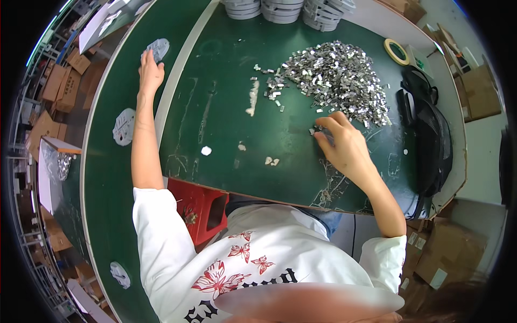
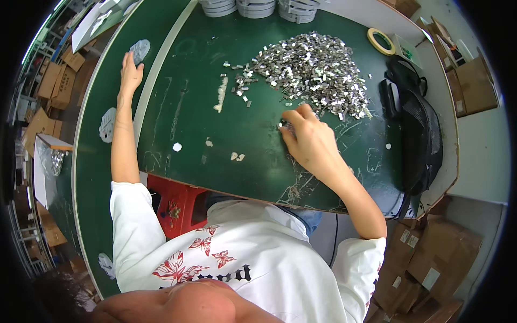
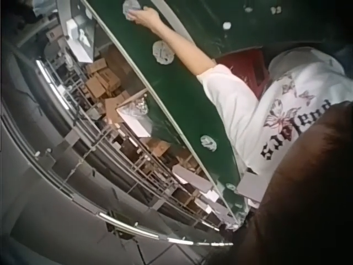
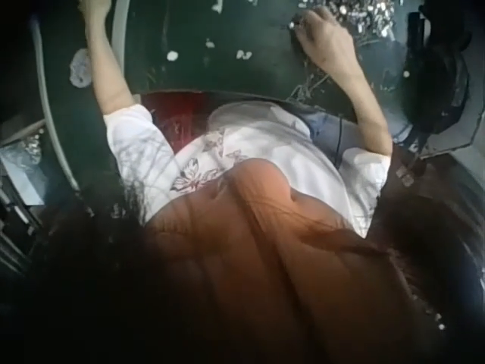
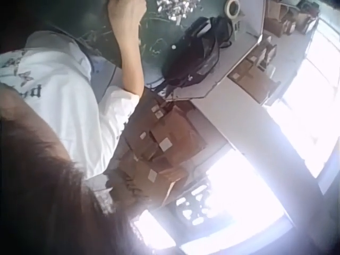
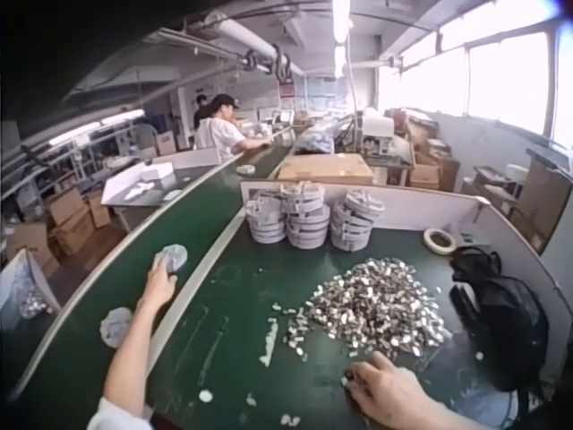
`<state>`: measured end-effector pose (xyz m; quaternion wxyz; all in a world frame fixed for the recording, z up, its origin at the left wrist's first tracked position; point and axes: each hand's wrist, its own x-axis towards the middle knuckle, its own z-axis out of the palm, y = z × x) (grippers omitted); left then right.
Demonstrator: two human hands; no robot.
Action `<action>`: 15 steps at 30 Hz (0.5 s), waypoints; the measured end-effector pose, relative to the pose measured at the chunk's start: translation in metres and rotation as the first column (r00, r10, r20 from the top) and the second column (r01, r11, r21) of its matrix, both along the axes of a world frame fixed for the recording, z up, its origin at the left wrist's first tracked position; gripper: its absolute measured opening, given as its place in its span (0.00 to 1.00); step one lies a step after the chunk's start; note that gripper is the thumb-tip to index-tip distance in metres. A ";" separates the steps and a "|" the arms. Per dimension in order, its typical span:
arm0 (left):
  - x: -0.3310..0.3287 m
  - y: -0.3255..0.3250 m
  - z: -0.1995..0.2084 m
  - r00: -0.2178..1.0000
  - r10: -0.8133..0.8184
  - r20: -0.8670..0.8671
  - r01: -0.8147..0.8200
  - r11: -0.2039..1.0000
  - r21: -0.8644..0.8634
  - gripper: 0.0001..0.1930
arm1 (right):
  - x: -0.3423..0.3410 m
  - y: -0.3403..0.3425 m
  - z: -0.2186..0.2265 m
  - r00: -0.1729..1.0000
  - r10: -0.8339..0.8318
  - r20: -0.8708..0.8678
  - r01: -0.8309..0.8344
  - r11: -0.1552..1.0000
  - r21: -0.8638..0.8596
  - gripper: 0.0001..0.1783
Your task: Manually inserting small metal pins into a circular electronic component base at a workbench.
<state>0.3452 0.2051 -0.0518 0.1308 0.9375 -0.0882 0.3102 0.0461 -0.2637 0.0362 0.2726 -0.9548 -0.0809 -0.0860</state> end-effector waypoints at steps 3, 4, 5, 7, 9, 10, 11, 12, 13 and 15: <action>0.005 -0.007 -0.010 0.987 0.087 -0.135 -0.092 0.995 -0.027 0.21 | 0.001 -0.001 -0.006 0.999 0.015 -0.039 -0.017 0.998 -0.060 0.11; 0.008 -0.006 -0.011 0.988 0.079 -0.135 -0.084 0.996 -0.029 0.21 | 0.001 -0.001 -0.005 0.997 0.034 -0.073 -0.039 0.997 -0.065 0.11; 0.012 -0.004 -0.011 0.993 0.041 -0.109 -0.047 0.998 -0.051 0.18 | 0.001 -0.001 -0.003 0.993 0.055 -0.107 -0.063 0.996 -0.069 0.11; 0.006 -0.002 -0.008 0.998 -0.022 -0.063 0.017 0.996 -0.087 0.13 | 0.000 0.000 -0.005 0.985 0.083 -0.150 -0.094 0.993 -0.068 0.11; -0.003 -0.018 0.005 0.998 -0.049 -0.046 0.041 0.987 -0.157 0.11 | 0.002 0.001 -0.008 0.990 0.079 -0.121 -0.086 0.995 -0.051 0.11; -0.006 -0.028 0.011 0.997 -0.072 -0.025 0.065 0.973 -0.223 0.10 | 0.004 0.002 -0.009 0.991 0.078 -0.105 -0.083 0.996 -0.042 0.11; -0.014 -0.040 0.023 0.996 -0.093 -0.001 0.089 0.955 -0.284 0.09 | 0.004 0.002 -0.011 0.991 0.080 -0.105 -0.085 0.996 -0.040 0.11; -0.022 -0.050 0.031 0.996 -0.088 -0.011 0.081 0.954 -0.288 0.09 | 0.008 0.003 -0.017 0.990 0.098 -0.099 -0.103 0.993 -0.052 0.11; -0.032 -0.063 0.048 0.991 -0.136 0.012 0.132 0.940 -0.314 0.09 | 0.011 0.003 -0.019 0.990 0.116 -0.083 -0.122 0.991 -0.063 0.11; -0.060 -0.089 0.081 0.985 -0.171 0.038 0.173 0.925 -0.338 0.09 | 0.015 0.003 -0.019 0.987 0.147 -0.066 -0.151 0.986 -0.073 0.11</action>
